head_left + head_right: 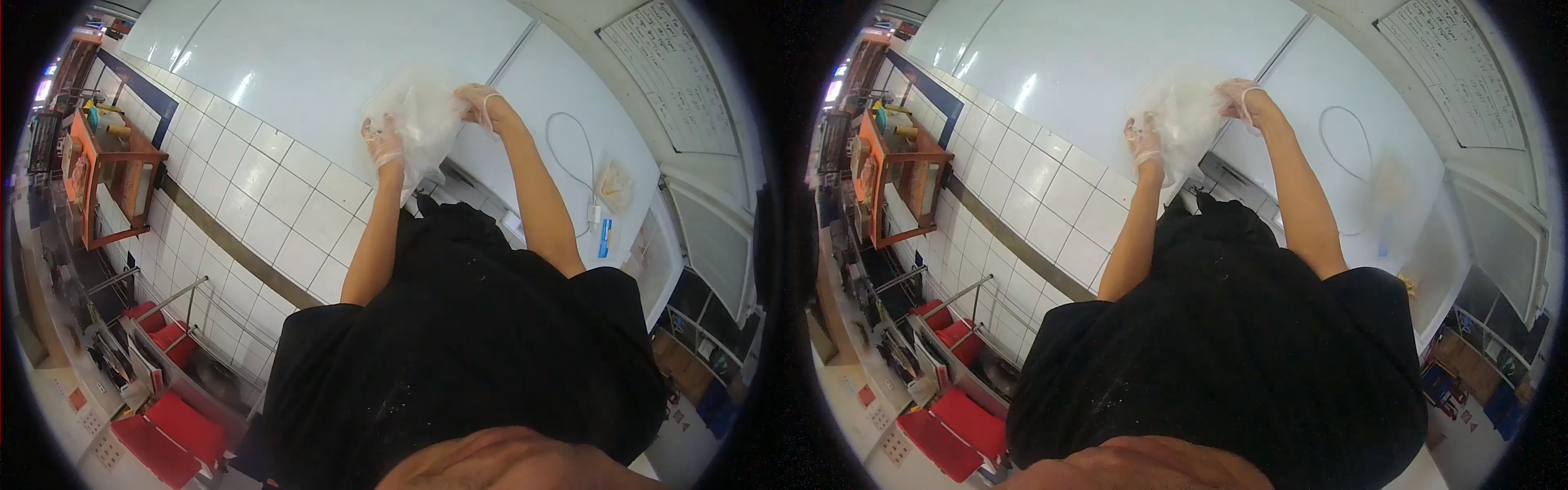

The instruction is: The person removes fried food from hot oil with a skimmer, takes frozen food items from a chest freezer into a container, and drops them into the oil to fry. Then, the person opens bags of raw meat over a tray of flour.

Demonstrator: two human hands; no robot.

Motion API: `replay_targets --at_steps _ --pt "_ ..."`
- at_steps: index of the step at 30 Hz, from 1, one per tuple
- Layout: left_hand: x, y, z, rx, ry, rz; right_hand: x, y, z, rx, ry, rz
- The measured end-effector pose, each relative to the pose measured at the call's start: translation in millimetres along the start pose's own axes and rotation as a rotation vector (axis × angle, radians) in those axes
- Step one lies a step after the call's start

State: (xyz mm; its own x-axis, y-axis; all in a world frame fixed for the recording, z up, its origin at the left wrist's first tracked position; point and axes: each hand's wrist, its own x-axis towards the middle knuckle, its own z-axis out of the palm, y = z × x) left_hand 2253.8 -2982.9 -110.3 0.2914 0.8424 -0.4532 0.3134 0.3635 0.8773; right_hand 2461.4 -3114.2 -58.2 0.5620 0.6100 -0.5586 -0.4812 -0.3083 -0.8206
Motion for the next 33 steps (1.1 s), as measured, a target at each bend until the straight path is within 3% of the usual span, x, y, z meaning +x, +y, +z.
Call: replay_targets --at_steps 2,5,8,11,13,15,17,20,23,26,29,32,33 --pt "11.7 -4.0 -6.2 -0.368 -0.088 -0.03 -2.2 -0.9 -0.7 0.165 -0.055 0.028" --pt "-1.2 14.3 -23.2 -0.581 -0.182 0.054 -2.2 -2.2 0.9 0.259 -0.05 0.103" --pt "-9.5 53.9 -39.6 -0.288 -0.298 0.276 -7.6 -12.9 6.2 0.202 -0.047 0.072" --pt "35.8 65.7 -45.4 0.97 0.008 1.419 -18.6 -35.8 14.2 0.213 -0.12 0.005" --pt "39.4 70.8 -46.0 0.646 -0.121 1.285 -8.0 -40.4 15.2 0.174 -0.133 -0.017" --pt "51.7 78.2 -47.9 0.522 -0.254 1.121 -3.2 -43.2 17.6 0.211 -0.107 -0.021" --pt "81.7 88.0 -49.9 0.589 -0.392 0.943 -14.5 -62.0 32.0 0.324 -0.046 -0.009" --pt "89.0 116.4 -45.0 0.688 -0.328 0.848 -25.5 -61.4 40.9 -0.005 -0.03 -0.089" --pt "93.1 133.6 -46.3 0.654 -0.469 0.858 -25.1 -39.2 35.1 -0.488 0.083 -0.105" --pt "106.6 138.7 -46.6 0.787 -0.504 0.95 -17.9 -6.5 20.5 -0.131 0.097 -0.275" --pt "117.2 139.2 -41.1 0.72 -0.417 0.962 0.7 -7.0 14.4 0.489 0.163 -0.378" --pt "168.1 122.5 -23.8 0.581 -0.274 1.129 -17.3 -49.6 43.6 0.424 0.37 -0.573" --pt "173.9 124.0 -21.4 0.513 -0.271 0.967 -16.4 -50.0 45.6 0.245 0.349 -0.596"
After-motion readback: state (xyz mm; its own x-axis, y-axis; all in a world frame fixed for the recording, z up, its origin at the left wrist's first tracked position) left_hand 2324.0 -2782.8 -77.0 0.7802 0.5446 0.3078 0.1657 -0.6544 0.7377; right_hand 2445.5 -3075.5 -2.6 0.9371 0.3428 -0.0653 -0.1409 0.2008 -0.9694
